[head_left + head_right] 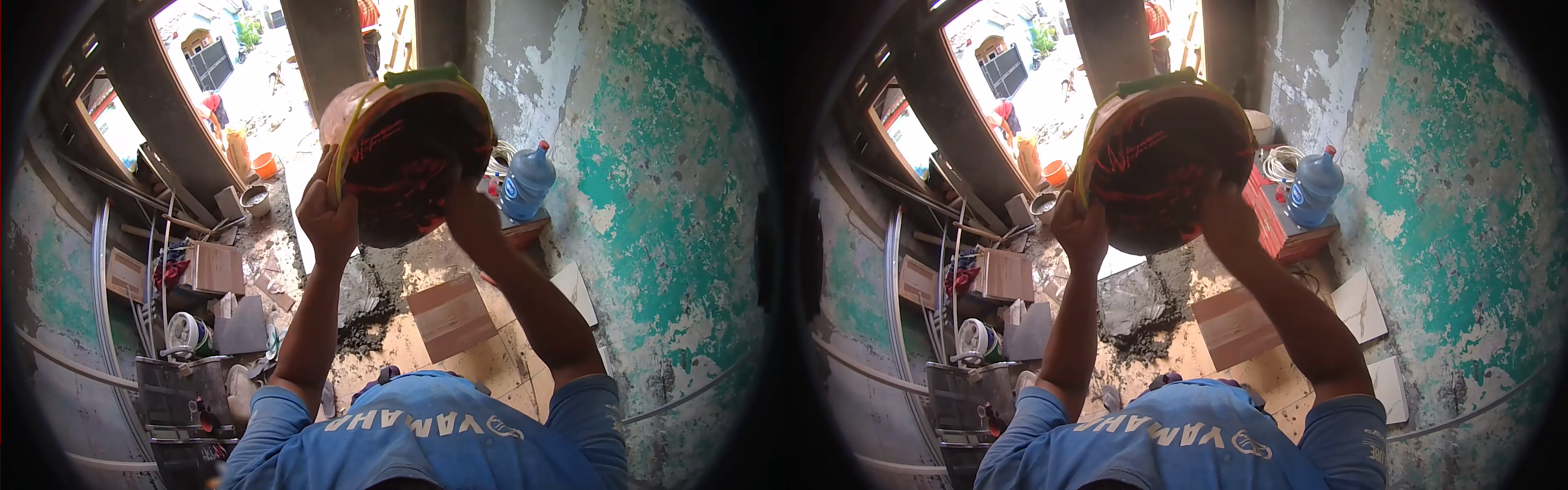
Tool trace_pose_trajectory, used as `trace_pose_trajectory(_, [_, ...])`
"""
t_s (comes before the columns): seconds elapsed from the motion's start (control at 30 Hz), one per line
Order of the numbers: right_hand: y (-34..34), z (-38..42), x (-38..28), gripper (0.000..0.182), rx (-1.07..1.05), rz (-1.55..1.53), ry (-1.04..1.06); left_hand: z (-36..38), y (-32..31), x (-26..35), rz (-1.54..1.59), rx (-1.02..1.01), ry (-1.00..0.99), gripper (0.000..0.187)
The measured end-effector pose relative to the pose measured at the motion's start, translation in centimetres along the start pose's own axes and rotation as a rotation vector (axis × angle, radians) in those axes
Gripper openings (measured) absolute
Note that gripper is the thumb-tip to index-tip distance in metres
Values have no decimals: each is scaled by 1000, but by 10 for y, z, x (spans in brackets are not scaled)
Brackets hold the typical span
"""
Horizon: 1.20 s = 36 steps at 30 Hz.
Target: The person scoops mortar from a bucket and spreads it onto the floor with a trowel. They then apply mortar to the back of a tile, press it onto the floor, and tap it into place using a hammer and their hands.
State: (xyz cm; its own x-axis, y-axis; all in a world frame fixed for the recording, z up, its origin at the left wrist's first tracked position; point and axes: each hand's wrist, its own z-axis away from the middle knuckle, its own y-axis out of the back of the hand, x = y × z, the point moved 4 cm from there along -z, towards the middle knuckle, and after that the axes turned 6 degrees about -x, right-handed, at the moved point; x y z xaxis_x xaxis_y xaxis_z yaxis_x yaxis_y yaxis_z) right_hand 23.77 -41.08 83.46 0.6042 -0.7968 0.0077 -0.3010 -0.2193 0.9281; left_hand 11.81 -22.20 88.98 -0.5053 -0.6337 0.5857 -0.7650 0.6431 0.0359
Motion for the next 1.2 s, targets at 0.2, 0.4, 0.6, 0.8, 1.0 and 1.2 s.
trace_pose_trajectory(0.2, [28,-5,2,28,135,-66,47,-6,-2,6,-52,0,-82,17])
trace_pose_trajectory(0.4, [13,13,-19,29,135,65,38,-5,-2,4,-12,23,13,12])
trace_pose_trajectory(0.6, [9,-22,-5,42,181,-196,-102,-6,-7,29,-70,32,-80,16])
trace_pose_trajectory(0.8, [65,-31,2,30,132,-248,-39,-11,-8,36,-151,86,-237,10])
trace_pose_trajectory(1.0, [29,-31,-27,23,97,-242,72,-16,-7,56,-184,85,-328,22])
trace_pose_trajectory(1.2, [84,-65,12,22,256,-46,258,-25,-3,56,-195,87,-401,25])
